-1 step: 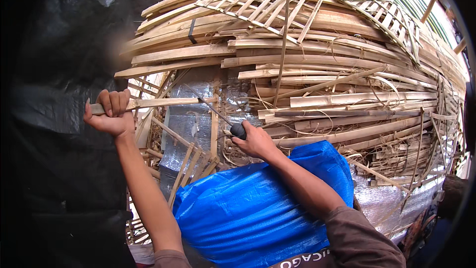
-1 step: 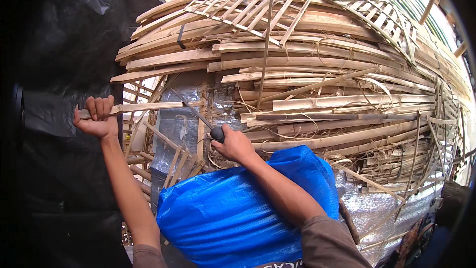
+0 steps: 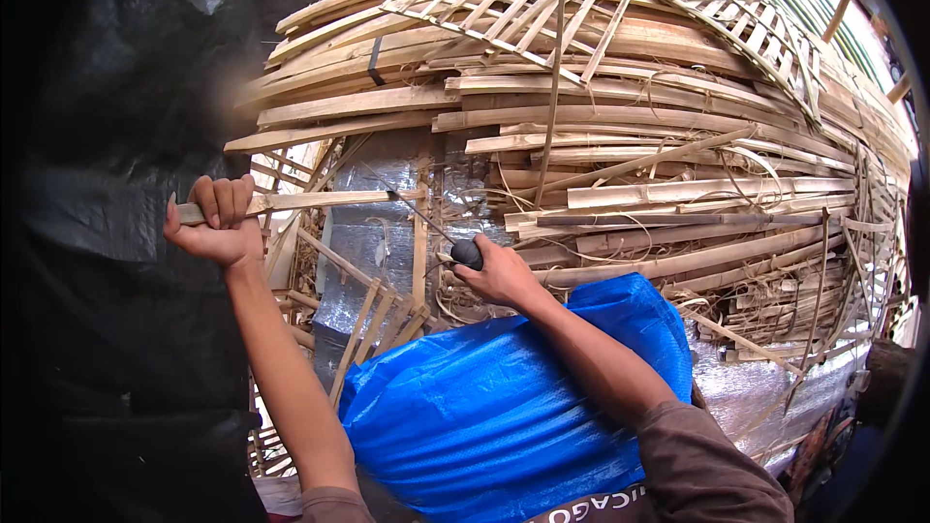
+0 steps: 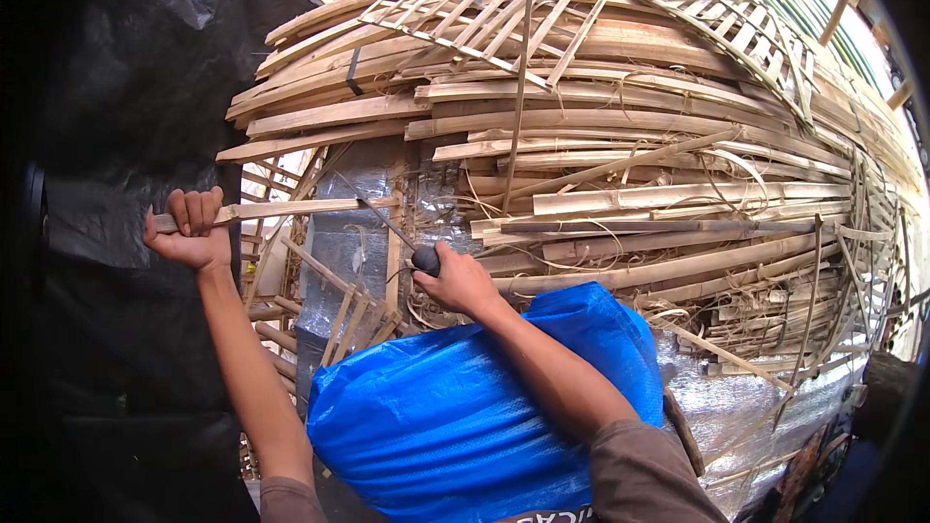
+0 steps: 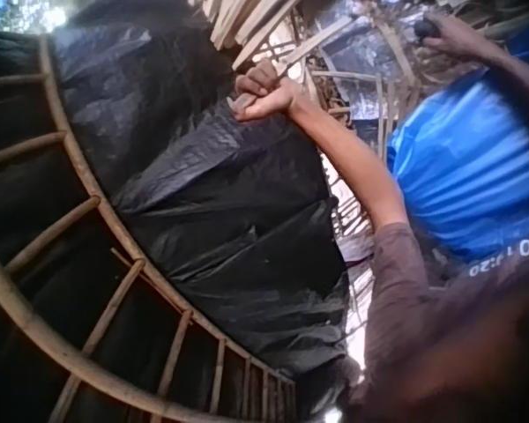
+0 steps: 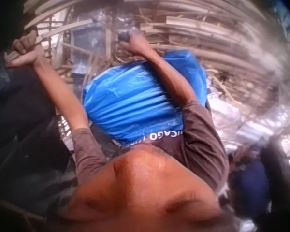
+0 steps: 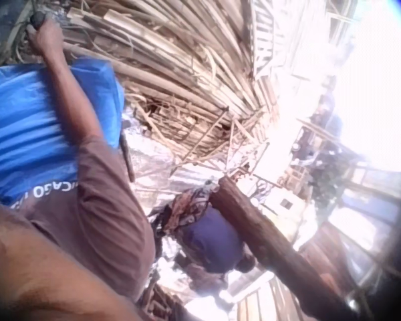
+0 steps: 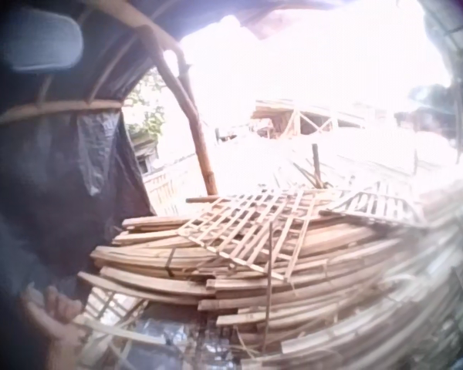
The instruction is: The person shaves a thin strip of bamboo by hand using a knife, pulling the blade along the surface of the strip.
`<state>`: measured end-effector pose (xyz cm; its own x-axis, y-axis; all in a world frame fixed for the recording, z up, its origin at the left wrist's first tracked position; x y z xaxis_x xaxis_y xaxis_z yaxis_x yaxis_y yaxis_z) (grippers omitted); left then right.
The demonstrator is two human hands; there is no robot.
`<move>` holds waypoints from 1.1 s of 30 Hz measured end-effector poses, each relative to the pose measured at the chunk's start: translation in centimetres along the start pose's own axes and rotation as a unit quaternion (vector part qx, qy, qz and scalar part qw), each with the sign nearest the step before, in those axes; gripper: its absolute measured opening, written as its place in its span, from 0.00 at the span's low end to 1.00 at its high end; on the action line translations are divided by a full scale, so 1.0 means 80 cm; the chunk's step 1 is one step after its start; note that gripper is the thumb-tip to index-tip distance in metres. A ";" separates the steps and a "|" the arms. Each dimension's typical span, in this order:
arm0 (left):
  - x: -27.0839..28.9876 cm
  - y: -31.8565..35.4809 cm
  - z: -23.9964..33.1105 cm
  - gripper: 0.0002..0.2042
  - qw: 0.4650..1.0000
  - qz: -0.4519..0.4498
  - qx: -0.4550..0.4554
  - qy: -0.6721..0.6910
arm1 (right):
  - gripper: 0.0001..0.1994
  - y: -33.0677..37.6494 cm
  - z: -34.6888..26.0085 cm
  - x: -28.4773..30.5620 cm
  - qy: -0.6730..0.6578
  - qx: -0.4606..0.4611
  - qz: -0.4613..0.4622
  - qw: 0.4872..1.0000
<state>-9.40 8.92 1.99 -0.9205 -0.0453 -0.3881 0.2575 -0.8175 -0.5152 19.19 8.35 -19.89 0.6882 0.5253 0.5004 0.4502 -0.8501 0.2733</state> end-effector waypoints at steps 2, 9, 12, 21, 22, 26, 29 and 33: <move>0.003 -0.002 0.004 0.26 1.000 -0.012 0.010 0.000 | 0.25 0.001 -0.001 0.002 -0.073 -0.006 -0.013 0.997; 0.000 -0.013 0.000 0.26 0.999 -0.036 0.021 0.005 | 0.21 0.044 -0.071 0.037 -0.086 0.094 -0.006 0.992; -0.004 -0.020 -0.004 0.26 0.998 -0.058 0.034 0.006 | 0.24 0.026 -0.021 0.000 -0.021 0.039 0.023 0.999; -0.043 -0.038 -0.023 0.27 0.995 -0.085 0.046 0.011 | 0.27 0.002 0.010 0.006 -0.066 -0.052 -0.014 0.996; -0.048 -0.040 -0.029 0.27 0.995 -0.088 0.051 0.018 | 0.27 0.003 0.007 0.012 -0.063 -0.055 -0.023 0.996; -0.069 -0.044 -0.042 0.27 0.993 -0.097 0.064 0.005 | 0.30 0.008 0.003 0.019 -0.009 -0.048 -0.030 0.998; -0.079 -0.045 -0.045 0.27 0.992 -0.108 0.059 -0.010 | 0.30 0.006 0.007 0.020 -0.001 -0.050 -0.025 0.998; -0.084 -0.044 -0.046 0.27 0.993 -0.104 0.057 -0.014 | 0.31 0.004 0.006 0.021 0.006 -0.052 -0.031 0.998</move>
Point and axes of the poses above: each hand's wrist, its own y-axis away from the middle knuckle, its own x-axis out of the back of the hand, z = x × y, the point moved 1 cm from there along -y, towards the middle knuckle, and after that the axes turned 3 degrees about -z, right-handed, at the moved point
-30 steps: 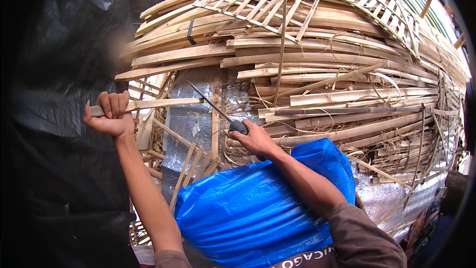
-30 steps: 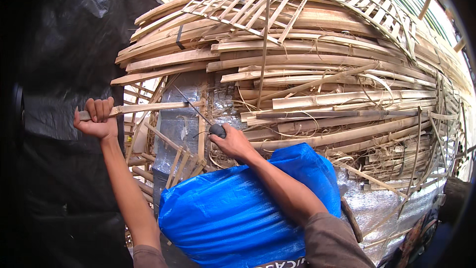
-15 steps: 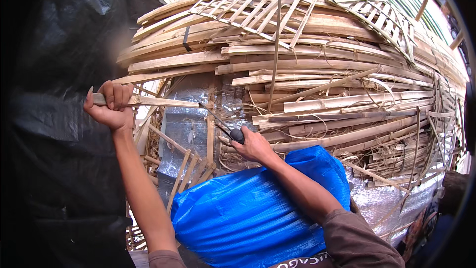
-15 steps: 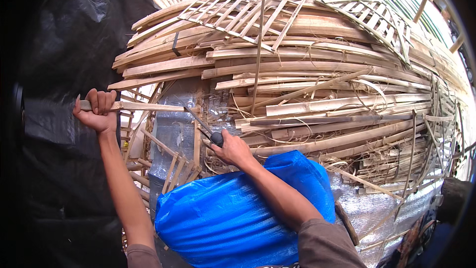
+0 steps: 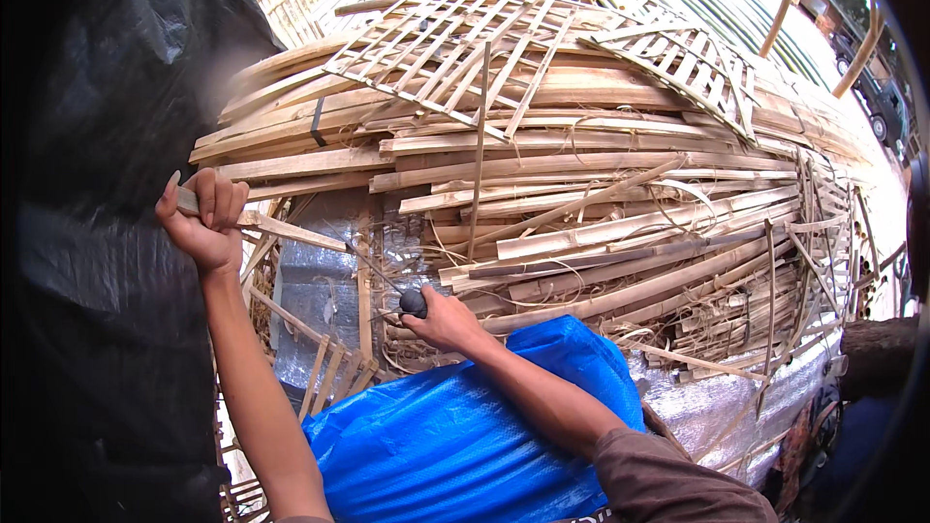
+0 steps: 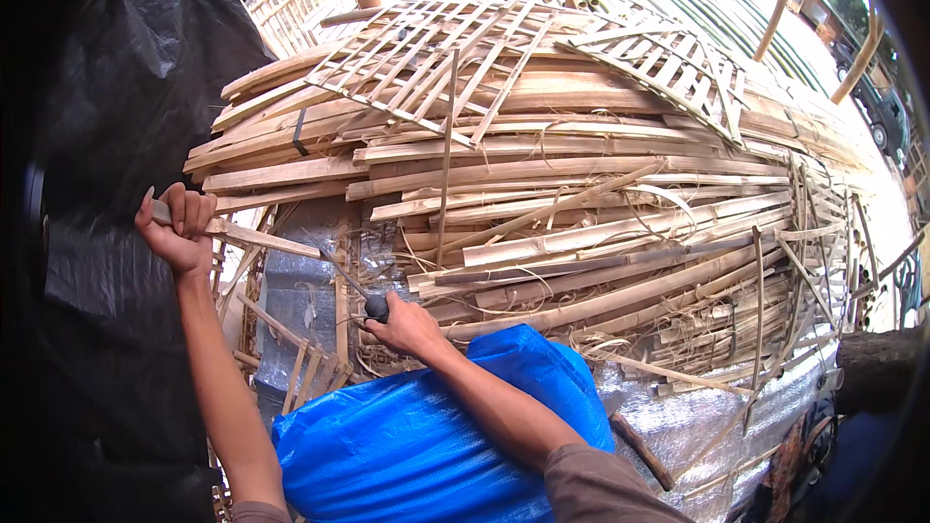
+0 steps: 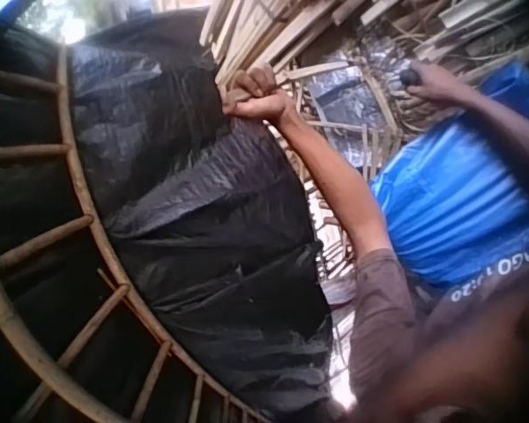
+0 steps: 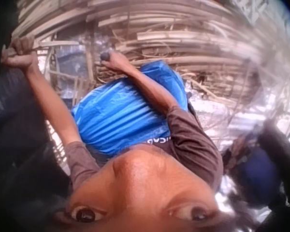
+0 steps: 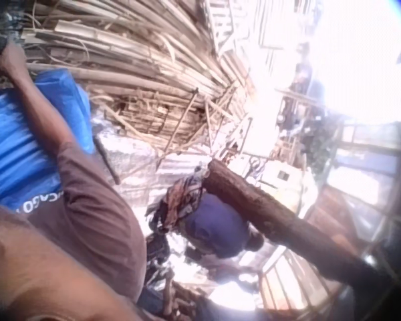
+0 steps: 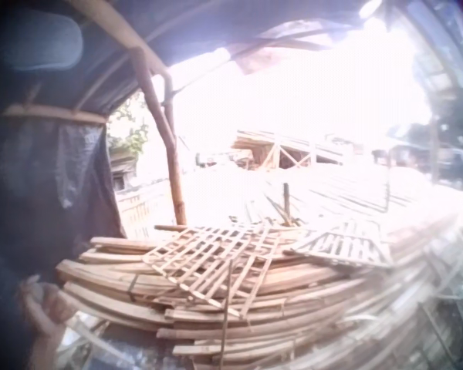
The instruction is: The person shaves a thin strip of bamboo by hand using a knife, pulling the blade along the surface of the strip.
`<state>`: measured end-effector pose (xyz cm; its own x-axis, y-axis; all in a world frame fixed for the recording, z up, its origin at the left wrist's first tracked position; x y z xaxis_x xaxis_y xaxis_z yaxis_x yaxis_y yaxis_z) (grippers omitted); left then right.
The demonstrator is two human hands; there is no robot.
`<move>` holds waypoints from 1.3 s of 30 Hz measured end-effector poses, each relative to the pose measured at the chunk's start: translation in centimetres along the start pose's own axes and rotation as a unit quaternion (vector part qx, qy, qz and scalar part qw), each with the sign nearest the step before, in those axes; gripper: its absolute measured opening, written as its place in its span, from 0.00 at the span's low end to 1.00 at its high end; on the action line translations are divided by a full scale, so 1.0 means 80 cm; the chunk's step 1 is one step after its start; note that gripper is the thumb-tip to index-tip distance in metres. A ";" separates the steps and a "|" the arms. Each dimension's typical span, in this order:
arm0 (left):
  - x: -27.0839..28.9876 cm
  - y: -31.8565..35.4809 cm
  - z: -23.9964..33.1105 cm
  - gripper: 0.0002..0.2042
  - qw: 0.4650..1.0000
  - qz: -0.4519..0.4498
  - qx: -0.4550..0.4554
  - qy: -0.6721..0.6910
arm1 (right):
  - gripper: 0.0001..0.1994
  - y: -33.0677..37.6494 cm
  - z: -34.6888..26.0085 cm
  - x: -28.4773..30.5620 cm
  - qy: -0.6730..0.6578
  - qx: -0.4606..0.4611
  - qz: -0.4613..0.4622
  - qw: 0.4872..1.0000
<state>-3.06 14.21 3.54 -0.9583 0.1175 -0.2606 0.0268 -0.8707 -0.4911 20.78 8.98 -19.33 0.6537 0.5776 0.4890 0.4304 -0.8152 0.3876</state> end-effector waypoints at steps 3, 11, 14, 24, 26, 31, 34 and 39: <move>0.000 -0.002 0.001 0.27 1.000 -0.002 0.000 -0.002 | 0.30 0.000 -0.001 -0.001 -0.004 0.009 0.004 1.000; 0.002 -0.006 -0.005 0.29 1.000 0.010 0.005 -0.005 | 0.26 0.027 -0.025 0.020 -0.063 0.052 0.020 0.996; 0.007 -0.007 -0.002 0.29 1.000 0.022 0.002 -0.016 | 0.25 0.034 -0.040 0.028 -0.076 0.080 0.018 0.994; 0.029 0.008 0.003 0.28 0.999 0.038 -0.018 0.017 | 0.27 0.005 0.006 -0.010 0.007 0.015 0.023 1.000; 0.032 0.014 0.007 0.27 0.999 0.040 -0.018 0.013 | 0.28 0.007 0.001 -0.006 0.012 0.015 0.020 1.000; 0.034 0.021 0.011 0.27 0.999 0.038 -0.019 0.032 | 0.29 0.004 0.004 -0.007 0.029 0.015 0.023 0.999; 0.036 0.024 0.013 0.27 0.999 0.037 -0.021 0.034 | 0.29 0.004 0.001 -0.006 0.033 0.017 0.020 0.999; 0.041 0.024 0.016 0.27 0.999 0.030 -0.022 0.035 | 0.30 0.002 0.002 -0.007 0.038 0.028 0.018 0.999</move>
Point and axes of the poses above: each hand's wrist, its own y-axis away from the middle knuckle, its own x-axis out of the back of the hand, z = x × y, the point moved 1 cm from there along -y, towards the middle knuckle, and after that the axes turned 3 degrees about -z, right-handed, at the moved point
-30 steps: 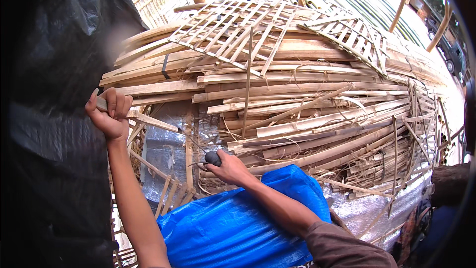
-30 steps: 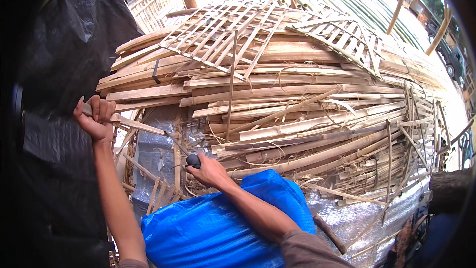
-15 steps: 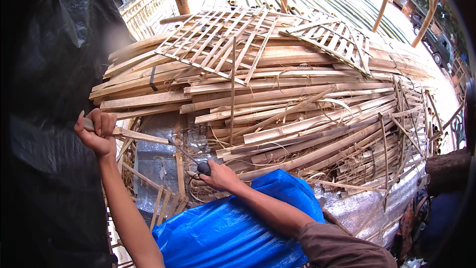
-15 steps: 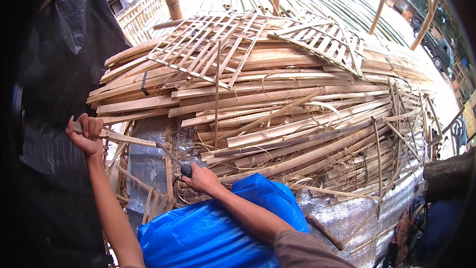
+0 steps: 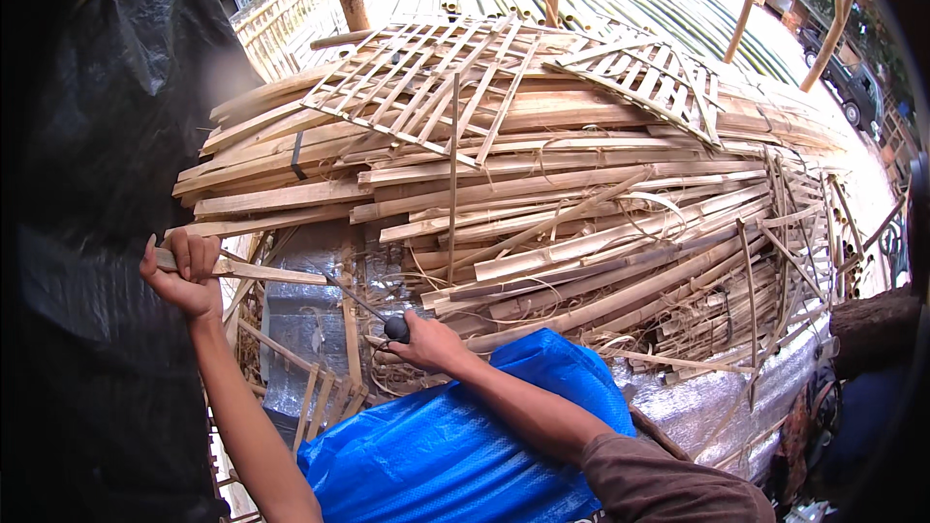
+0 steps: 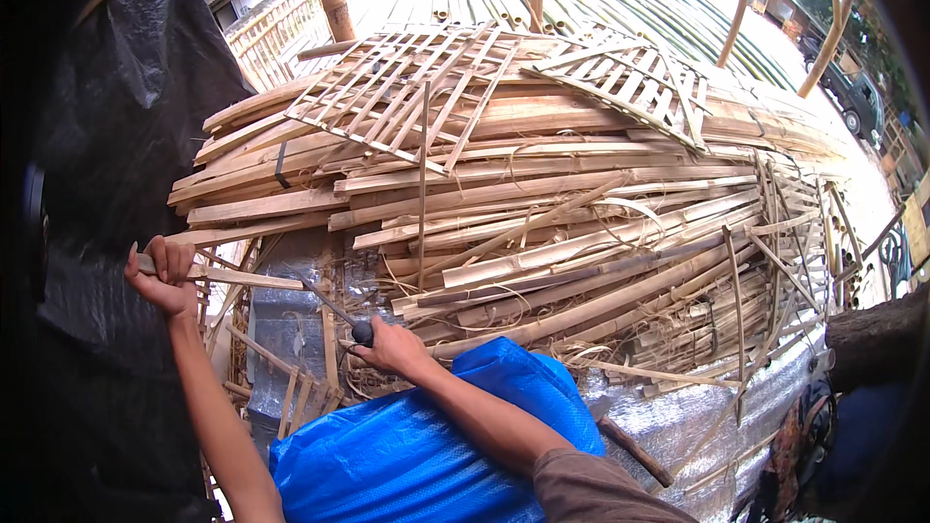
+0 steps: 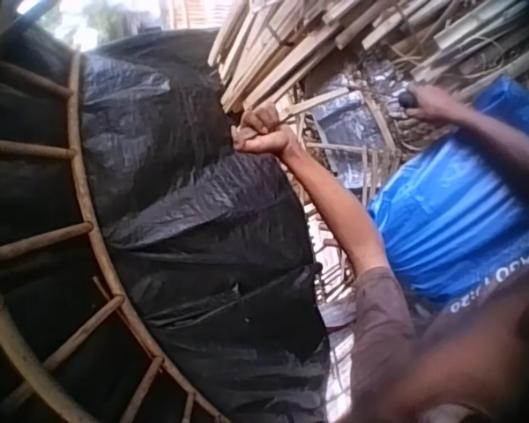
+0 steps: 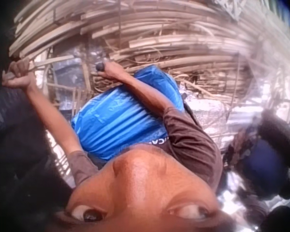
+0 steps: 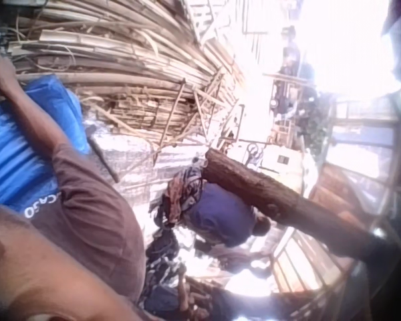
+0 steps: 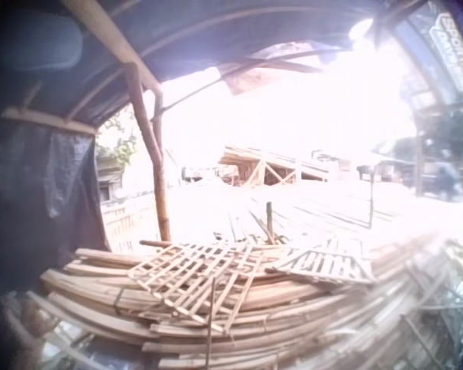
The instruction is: The person shaves a thin strip of bamboo by hand using a knife, pulling the blade along the surface of the strip.
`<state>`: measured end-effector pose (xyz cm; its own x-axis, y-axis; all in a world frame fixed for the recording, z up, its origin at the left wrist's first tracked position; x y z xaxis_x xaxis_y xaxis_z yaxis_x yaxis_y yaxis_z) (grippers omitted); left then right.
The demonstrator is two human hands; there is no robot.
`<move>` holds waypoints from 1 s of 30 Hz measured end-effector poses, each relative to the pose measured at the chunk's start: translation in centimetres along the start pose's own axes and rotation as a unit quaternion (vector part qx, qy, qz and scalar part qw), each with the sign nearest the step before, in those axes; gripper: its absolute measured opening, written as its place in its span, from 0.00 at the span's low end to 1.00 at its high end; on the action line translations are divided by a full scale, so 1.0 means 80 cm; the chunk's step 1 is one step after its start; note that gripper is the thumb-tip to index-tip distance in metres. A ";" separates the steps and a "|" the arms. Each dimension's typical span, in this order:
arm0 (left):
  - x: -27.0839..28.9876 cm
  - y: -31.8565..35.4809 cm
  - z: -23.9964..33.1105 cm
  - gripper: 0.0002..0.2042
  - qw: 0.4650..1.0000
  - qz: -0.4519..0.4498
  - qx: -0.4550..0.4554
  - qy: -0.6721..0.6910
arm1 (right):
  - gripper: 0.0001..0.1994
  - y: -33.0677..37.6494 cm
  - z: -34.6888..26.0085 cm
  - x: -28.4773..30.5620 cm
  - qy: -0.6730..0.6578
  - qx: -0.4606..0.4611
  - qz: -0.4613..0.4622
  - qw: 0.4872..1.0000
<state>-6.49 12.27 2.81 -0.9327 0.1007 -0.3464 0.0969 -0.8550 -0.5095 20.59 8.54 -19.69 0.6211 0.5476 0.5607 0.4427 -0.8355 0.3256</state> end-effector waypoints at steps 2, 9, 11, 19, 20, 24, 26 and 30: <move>-0.001 -0.001 -0.001 0.27 1.000 0.003 -0.001 0.003 | 0.30 0.000 0.000 0.002 0.001 0.003 0.000 1.000; -0.008 -0.005 -0.004 0.27 1.000 0.008 0.004 -0.004 | 0.28 0.004 -0.007 0.001 -0.044 0.029 0.013 0.999; -0.008 -0.007 -0.005 0.27 1.000 0.004 0.012 -0.006 | 0.26 0.017 -0.019 0.012 -0.078 0.040 0.019 0.996; -0.009 -0.015 -0.003 0.27 1.000 0.001 0.014 -0.026 | 0.28 0.000 0.042 -0.041 0.024 0.015 0.052 0.998; -0.010 -0.015 -0.004 0.28 0.999 0.029 0.019 -0.022 | 0.27 -0.007 0.065 -0.049 0.018 0.023 0.077 0.997; -0.019 -0.018 -0.007 0.27 0.999 -0.020 0.027 -0.030 | 0.28 -0.017 0.035 -0.026 -0.012 -0.013 0.029 0.999; -0.020 -0.019 -0.006 0.27 0.998 -0.020 0.034 -0.039 | 0.28 -0.012 0.019 -0.022 -0.044 -0.019 0.018 0.999; -0.028 -0.019 -0.008 0.27 0.998 -0.022 0.034 -0.040 | 0.26 0.016 -0.022 0.009 -0.109 0.019 0.023 0.994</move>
Point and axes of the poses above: each hand's wrist, its own y-axis away from the middle knuckle, its own x-axis out of the back of the hand, z = x × y, the point moved 1 cm from there along -y, towards the middle knuckle, and after that the axes turned 3 degrees about -z, right-handed, at the moved point
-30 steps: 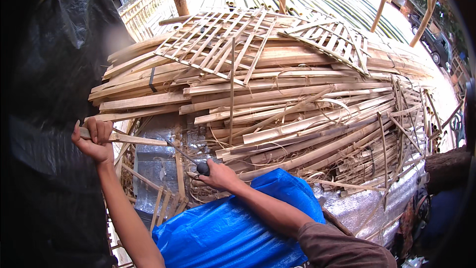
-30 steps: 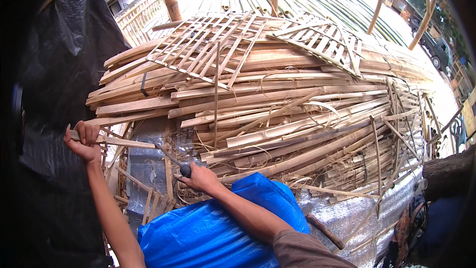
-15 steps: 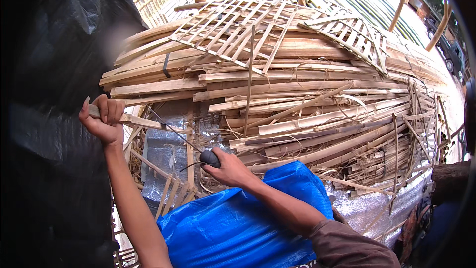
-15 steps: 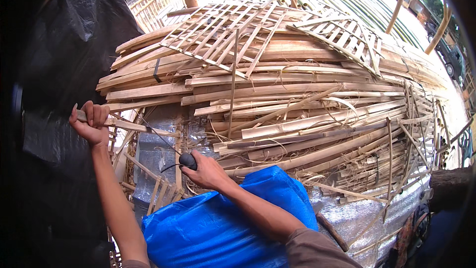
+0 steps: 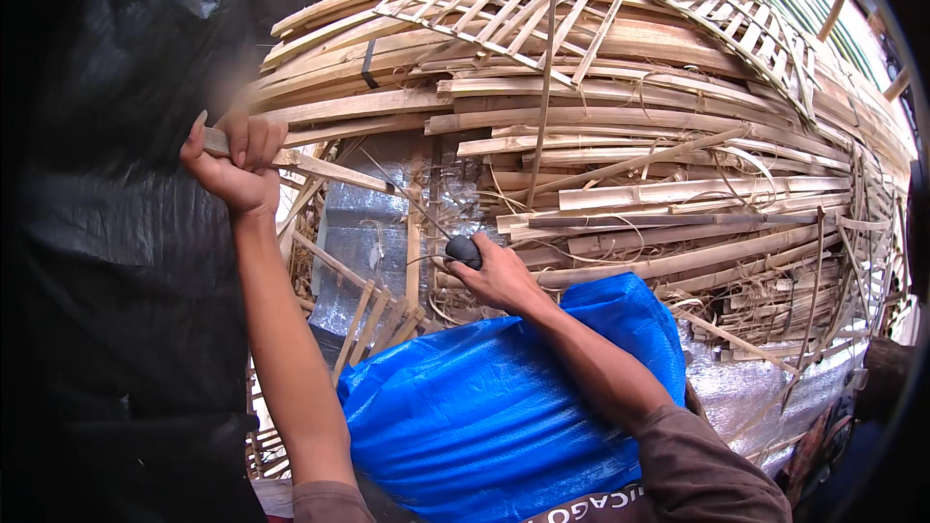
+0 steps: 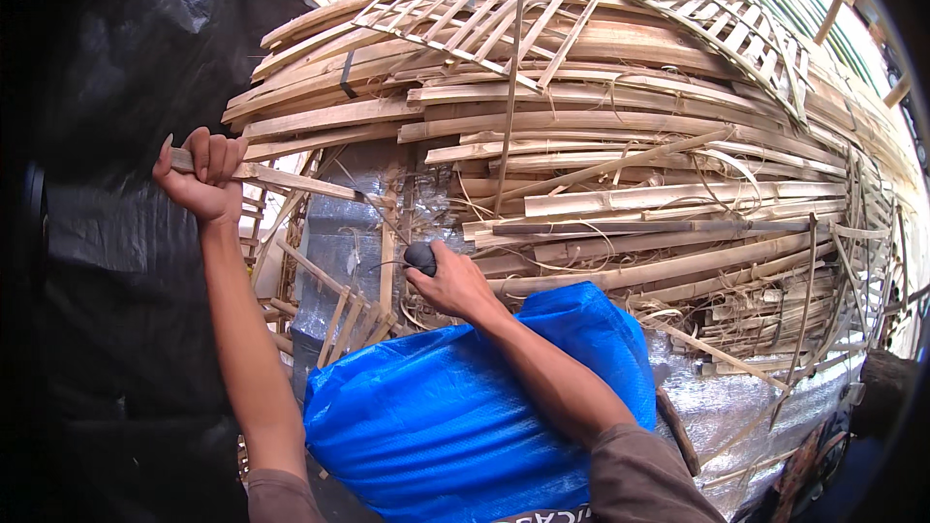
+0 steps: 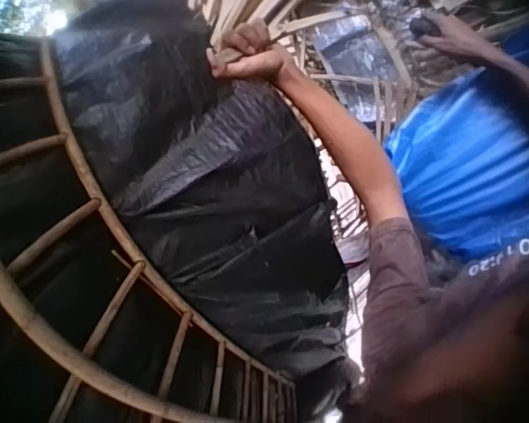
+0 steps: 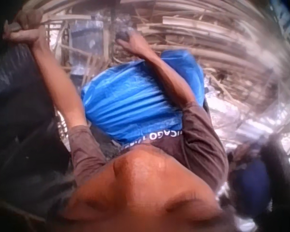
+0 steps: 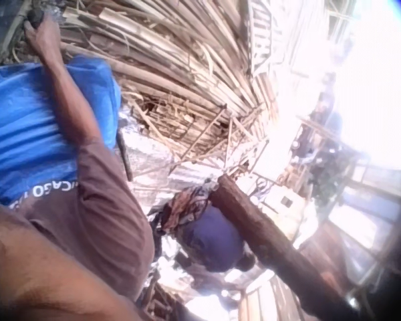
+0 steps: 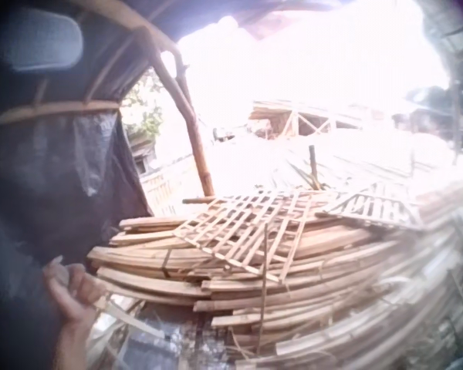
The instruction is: The person shaves a thin strip of bamboo by hand using a knife, pulling the blade along the surface of the strip.
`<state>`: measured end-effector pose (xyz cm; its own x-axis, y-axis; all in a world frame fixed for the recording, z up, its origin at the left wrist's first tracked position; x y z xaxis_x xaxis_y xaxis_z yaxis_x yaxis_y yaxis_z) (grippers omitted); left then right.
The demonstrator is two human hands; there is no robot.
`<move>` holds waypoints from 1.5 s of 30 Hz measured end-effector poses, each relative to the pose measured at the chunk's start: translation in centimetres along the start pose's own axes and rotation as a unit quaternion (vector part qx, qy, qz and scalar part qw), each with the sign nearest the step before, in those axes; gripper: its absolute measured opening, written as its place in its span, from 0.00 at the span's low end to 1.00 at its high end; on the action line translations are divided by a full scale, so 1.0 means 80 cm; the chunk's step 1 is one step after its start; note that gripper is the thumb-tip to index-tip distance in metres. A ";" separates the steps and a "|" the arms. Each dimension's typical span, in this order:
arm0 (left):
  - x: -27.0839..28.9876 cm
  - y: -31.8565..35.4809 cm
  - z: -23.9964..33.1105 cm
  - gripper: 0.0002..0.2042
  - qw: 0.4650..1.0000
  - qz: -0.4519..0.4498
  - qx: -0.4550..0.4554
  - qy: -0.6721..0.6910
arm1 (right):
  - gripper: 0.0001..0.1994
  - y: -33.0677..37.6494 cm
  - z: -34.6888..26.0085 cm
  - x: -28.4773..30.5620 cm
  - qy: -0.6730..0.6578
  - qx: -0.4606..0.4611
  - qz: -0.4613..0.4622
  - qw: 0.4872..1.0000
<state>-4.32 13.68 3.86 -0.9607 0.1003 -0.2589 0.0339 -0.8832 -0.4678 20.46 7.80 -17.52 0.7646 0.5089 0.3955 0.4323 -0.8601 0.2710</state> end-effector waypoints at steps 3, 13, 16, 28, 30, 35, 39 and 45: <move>0.010 -0.004 0.002 0.27 1.000 -0.001 0.002 0.007 | 0.24 0.010 -0.022 0.005 -0.043 0.054 -0.004 0.998; 0.022 0.006 0.009 0.28 0.999 0.033 -0.015 0.016 | 0.25 -0.005 0.015 -0.011 0.012 0.006 -0.010 1.000; 0.018 0.008 0.010 0.27 0.999 0.040 -0.022 0.004 | 0.25 0.003 -0.007 -0.013 -0.013 0.035 -0.009 0.999; 0.024 0.016 0.015 0.26 1.000 0.024 -0.008 -0.006 | 0.28 -0.031 0.041 -0.026 -0.148 -0.096 -0.034 0.984; 0.024 0.016 0.010 0.26 1.000 0.030 -0.003 -0.003 | 0.28 -0.020 0.021 -0.009 -0.106 -0.083 -0.021 0.991; 0.027 0.019 0.012 0.27 0.998 0.061 -0.029 0.004 | 0.27 0.000 -0.019 -0.006 -0.037 0.031 -0.005 0.999; 0.032 0.018 0.014 0.27 0.999 0.042 -0.016 -0.003 | 0.28 -0.015 0.050 -0.035 0.042 -0.023 0.005 0.999; 0.033 0.012 0.014 0.27 0.999 0.024 -0.027 0.009 | 0.27 -0.017 0.021 -0.019 0.009 -0.040 -0.013 0.999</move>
<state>-7.13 12.54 3.70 -0.9528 0.0669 -0.2961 0.0949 -0.8608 -0.5000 19.52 8.14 -19.96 0.7448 0.5325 0.4022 0.4122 -0.8411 0.3503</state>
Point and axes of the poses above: each hand's wrist, its own y-axis away from the middle knuckle, its own x-axis out of the back of the hand, z = x × y, the point moved 1 cm from there along -y, towards the middle knuckle, and after that the axes turned 3 degrees about -z, right-handed, at the moved point
